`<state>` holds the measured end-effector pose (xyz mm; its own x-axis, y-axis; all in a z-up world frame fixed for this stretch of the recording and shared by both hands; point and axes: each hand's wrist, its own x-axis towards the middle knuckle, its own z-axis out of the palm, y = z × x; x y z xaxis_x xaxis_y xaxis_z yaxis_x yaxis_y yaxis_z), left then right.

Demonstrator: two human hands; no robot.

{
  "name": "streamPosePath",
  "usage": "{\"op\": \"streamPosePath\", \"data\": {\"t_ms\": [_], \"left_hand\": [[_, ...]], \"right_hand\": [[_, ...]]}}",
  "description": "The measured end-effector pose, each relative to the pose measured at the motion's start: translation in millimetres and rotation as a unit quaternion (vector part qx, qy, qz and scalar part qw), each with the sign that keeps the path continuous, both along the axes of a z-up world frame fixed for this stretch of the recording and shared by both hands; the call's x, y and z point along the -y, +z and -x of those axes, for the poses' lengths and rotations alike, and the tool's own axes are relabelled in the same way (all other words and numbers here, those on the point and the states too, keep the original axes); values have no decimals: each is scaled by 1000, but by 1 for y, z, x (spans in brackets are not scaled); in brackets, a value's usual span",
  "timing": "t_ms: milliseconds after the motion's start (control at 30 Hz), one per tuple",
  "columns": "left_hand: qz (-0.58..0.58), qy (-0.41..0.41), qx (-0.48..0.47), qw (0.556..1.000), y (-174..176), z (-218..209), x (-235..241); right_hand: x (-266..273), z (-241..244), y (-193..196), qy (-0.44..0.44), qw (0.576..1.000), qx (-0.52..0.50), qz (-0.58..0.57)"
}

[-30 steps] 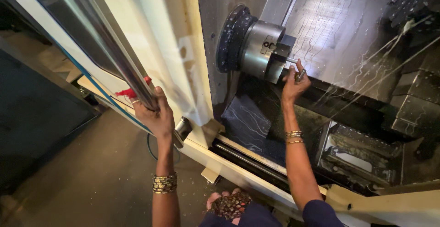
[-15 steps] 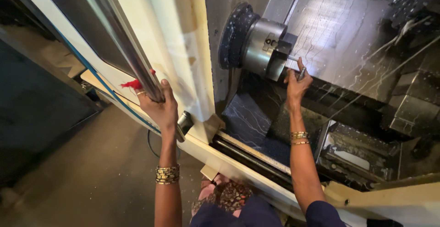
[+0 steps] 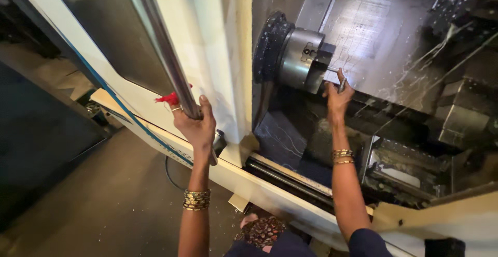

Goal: The person opens a machine door, places a metal rod into the machine, and closes the door. They then wipe the door handle with a cloth and repeat the process of opening the door, placing the rod, and closing it.

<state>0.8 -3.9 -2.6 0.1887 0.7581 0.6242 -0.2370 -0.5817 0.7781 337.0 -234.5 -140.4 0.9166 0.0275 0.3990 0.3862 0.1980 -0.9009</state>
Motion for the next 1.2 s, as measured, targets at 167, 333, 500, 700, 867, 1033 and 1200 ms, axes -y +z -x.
{"op": "streamPosePath", "data": {"t_ms": [167, 333, 500, 700, 867, 1033, 1200], "left_hand": [[-19, -62, 18, 998, -5, 2, -6], [11, -221, 46, 974, -19, 3, -24], [137, -392, -20, 910, -33, 12, -41], [126, -268, -3, 955, -30, 10, -30], [104, -321, 54, 940, -12, 15, -20], [142, -301, 31, 943, -5, 19, 4], [110, -303, 56, 945, -4, 15, 40]], "right_hand": [[9, 33, 22, -23, 991, 18, 130], [20, 140, 36, -87, 932, 156, 315], [92, 278, 59, -93, 837, 140, 520], [269, 384, 105, -340, 801, 313, 380], [392, 420, 133, -539, 742, 125, 380], [461, 403, 145, -522, 721, 115, 441], [483, 373, 154, -490, 719, 114, 480]]}}
